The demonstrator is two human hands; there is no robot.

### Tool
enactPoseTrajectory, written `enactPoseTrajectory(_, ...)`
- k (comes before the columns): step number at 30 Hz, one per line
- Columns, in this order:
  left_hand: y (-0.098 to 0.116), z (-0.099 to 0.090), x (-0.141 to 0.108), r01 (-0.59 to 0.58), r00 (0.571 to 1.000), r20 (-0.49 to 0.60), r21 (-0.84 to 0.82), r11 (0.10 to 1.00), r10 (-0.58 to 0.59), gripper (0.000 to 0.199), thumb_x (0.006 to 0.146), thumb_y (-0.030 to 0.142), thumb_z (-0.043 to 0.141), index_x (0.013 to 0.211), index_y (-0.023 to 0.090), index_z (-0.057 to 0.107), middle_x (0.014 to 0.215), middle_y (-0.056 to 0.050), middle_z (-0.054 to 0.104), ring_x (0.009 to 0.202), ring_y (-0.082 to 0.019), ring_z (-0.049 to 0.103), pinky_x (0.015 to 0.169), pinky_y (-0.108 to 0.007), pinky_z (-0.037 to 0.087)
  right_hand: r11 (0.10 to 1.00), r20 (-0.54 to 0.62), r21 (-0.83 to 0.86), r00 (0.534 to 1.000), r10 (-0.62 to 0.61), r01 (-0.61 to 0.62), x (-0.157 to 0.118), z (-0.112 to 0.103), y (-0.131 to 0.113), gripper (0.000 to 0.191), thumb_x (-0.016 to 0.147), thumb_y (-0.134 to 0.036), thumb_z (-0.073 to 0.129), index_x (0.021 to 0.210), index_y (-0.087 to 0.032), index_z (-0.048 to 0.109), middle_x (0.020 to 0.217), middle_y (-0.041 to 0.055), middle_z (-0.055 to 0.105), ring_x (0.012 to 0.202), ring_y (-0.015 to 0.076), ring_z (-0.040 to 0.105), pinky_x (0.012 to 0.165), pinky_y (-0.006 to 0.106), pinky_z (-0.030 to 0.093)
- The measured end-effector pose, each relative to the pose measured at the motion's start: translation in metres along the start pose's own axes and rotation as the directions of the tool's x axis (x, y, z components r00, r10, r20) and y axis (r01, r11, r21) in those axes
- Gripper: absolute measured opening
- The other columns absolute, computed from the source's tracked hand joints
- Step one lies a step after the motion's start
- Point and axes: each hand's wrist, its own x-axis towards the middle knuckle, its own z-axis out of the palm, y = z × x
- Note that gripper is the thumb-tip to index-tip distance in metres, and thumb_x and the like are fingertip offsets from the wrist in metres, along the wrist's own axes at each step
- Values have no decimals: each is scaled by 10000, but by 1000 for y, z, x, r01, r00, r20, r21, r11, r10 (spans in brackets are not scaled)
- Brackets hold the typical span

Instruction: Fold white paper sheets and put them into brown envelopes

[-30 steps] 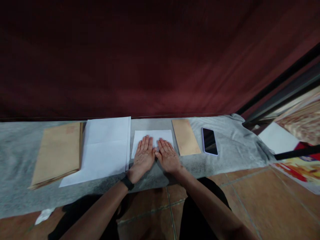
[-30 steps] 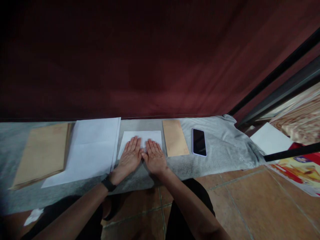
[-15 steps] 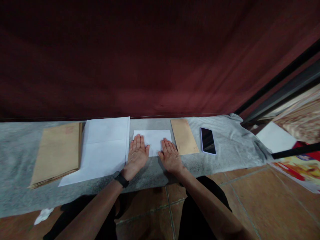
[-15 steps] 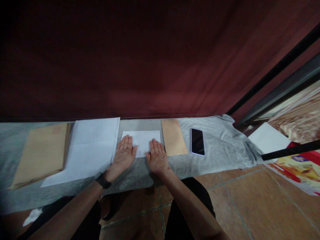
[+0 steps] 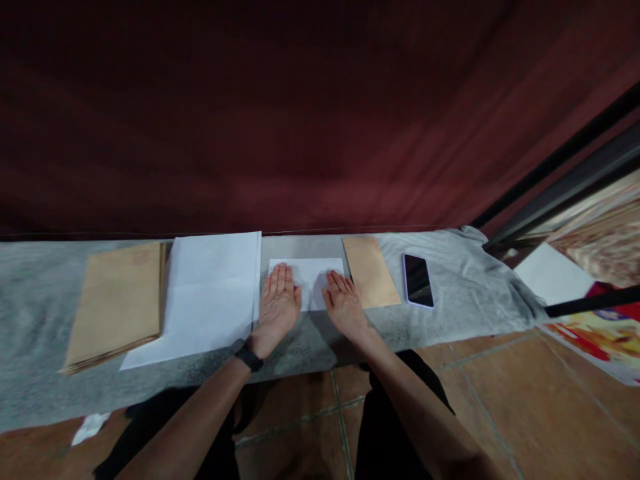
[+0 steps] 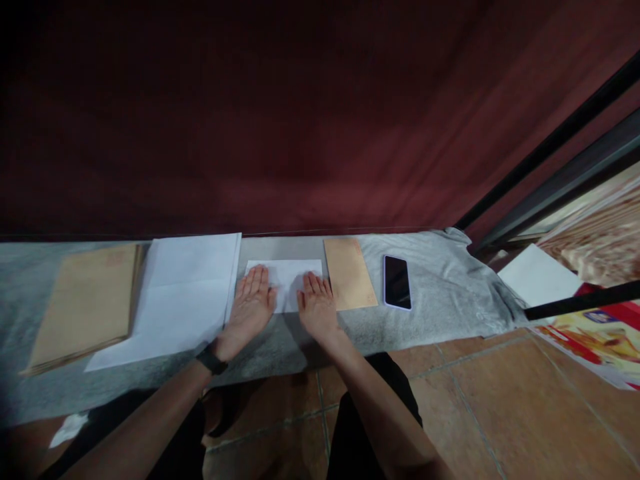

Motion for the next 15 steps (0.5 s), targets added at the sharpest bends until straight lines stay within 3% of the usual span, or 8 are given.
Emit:
enactPoseTrajectory(7, 14, 1, 6, -89, 990, 106, -22, 996, 91, 568, 1008, 259, 301, 1524, 43, 399, 1619, -182, 362, 1541, -290, 246, 1256, -490, 217, 996, 8, 54, 998, -69, 69, 32, 15, -14, 520, 1078, -335, 288, 1483, -79, 489, 1560, 152, 464, 1476, 233, 402, 1219, 433, 333)
enactPoseTrajectory(11, 11, 0, 9, -83, 990, 111, 4, 997, 82, 569, 993, 214, 287, 1530, 67, 403, 1613, -163, 381, 1541, -282, 249, 1251, -496, 217, 993, 38, -6, 992, -118, 118, 39, 24, -21, 509, 1081, -374, 315, 1484, -124, 502, 1575, 131, 450, 1483, 238, 386, 1230, 449, 306)
enactPoseTrajectory(15, 5, -1, 13, -52, 992, 114, 24, 998, 49, 576, 992, 224, 291, 1541, 87, 399, 1625, -153, 362, 1545, -282, 243, 1249, -496, 216, 995, 5, -42, 996, -92, 92, 46, 29, -25, 509, 1079, -381, 313, 1496, -151, 493, 1590, 116, 428, 1475, 262, 396, 1229, 475, 293)
